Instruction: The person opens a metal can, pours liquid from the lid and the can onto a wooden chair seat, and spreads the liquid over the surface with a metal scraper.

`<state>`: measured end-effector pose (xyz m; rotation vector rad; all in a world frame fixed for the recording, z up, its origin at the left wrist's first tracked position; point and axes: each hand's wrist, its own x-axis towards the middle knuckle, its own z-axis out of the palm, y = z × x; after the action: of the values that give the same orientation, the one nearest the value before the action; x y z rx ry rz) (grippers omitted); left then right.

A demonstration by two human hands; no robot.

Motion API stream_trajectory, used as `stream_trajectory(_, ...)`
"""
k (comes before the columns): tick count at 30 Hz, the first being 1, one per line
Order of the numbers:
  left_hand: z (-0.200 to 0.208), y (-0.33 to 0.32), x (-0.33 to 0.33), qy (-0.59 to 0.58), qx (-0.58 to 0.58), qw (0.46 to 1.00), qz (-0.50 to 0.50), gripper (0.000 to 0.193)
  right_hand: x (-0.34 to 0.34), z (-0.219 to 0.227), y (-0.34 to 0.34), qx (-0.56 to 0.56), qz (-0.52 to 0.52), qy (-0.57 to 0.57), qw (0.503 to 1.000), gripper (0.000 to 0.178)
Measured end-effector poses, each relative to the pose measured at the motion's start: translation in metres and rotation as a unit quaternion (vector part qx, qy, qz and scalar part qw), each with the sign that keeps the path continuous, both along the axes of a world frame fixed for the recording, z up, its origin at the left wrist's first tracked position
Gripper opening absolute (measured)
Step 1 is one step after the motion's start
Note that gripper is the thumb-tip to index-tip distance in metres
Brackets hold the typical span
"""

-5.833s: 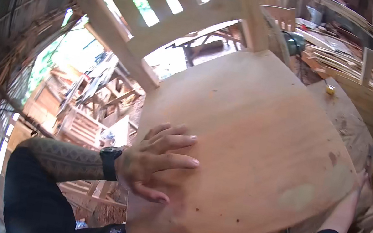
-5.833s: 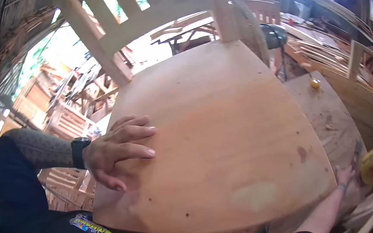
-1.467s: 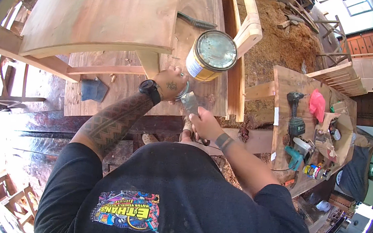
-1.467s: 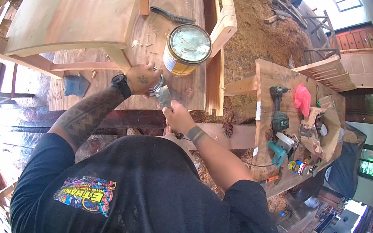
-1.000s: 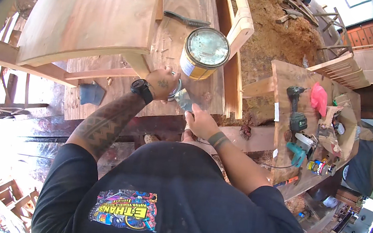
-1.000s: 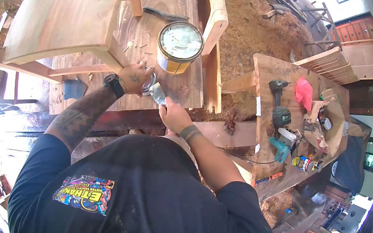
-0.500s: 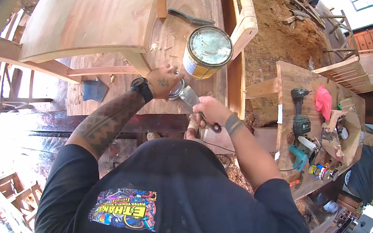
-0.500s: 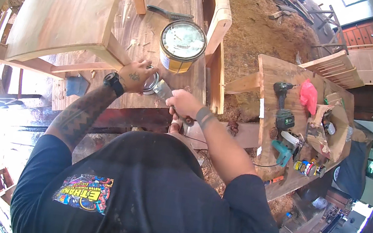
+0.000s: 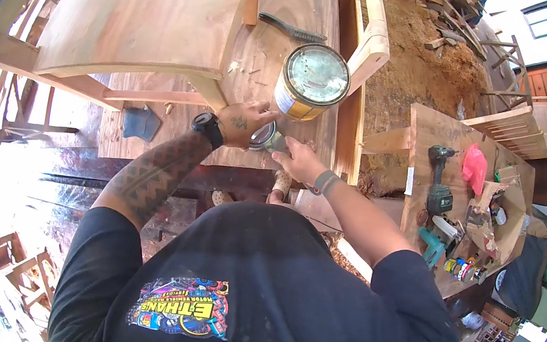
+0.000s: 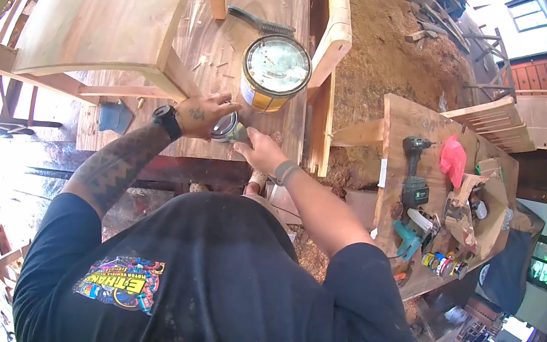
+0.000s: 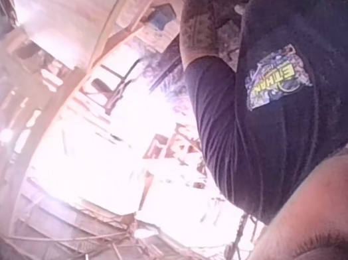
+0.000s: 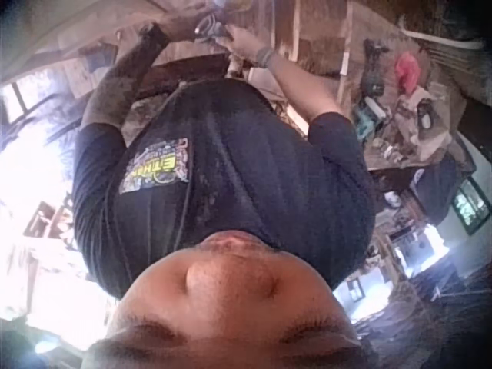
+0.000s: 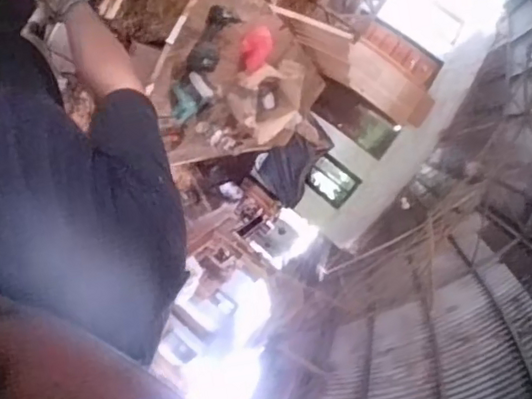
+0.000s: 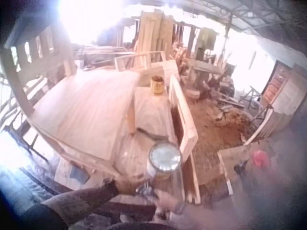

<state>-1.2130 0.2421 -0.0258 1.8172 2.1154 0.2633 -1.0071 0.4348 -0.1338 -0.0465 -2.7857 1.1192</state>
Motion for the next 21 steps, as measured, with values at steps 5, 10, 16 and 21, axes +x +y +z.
stream_trajectory(5,-0.002,-0.019,0.001,-0.004,-0.018,1.0,0.014,0.112,-0.008,0.052,-0.014,-0.291,-0.022,-0.282,0.914,0.058)
stream_trajectory(10,0.003,-0.01,-0.008,-0.069,0.001,0.996,-0.061,0.099,-0.033,0.138,0.006,-0.208,0.008,-0.473,0.856,0.034)
stream_trajectory(16,-0.011,-0.017,0.019,-0.048,-0.014,0.999,0.015,0.116,-0.036,0.128,0.01,-0.143,0.013,-0.484,0.863,0.043)
stream_trajectory(21,-0.018,-0.013,0.039,-0.086,0.003,0.978,0.188,0.121,-0.022,0.058,0.011,-0.047,0.048,-0.271,0.96,0.063)
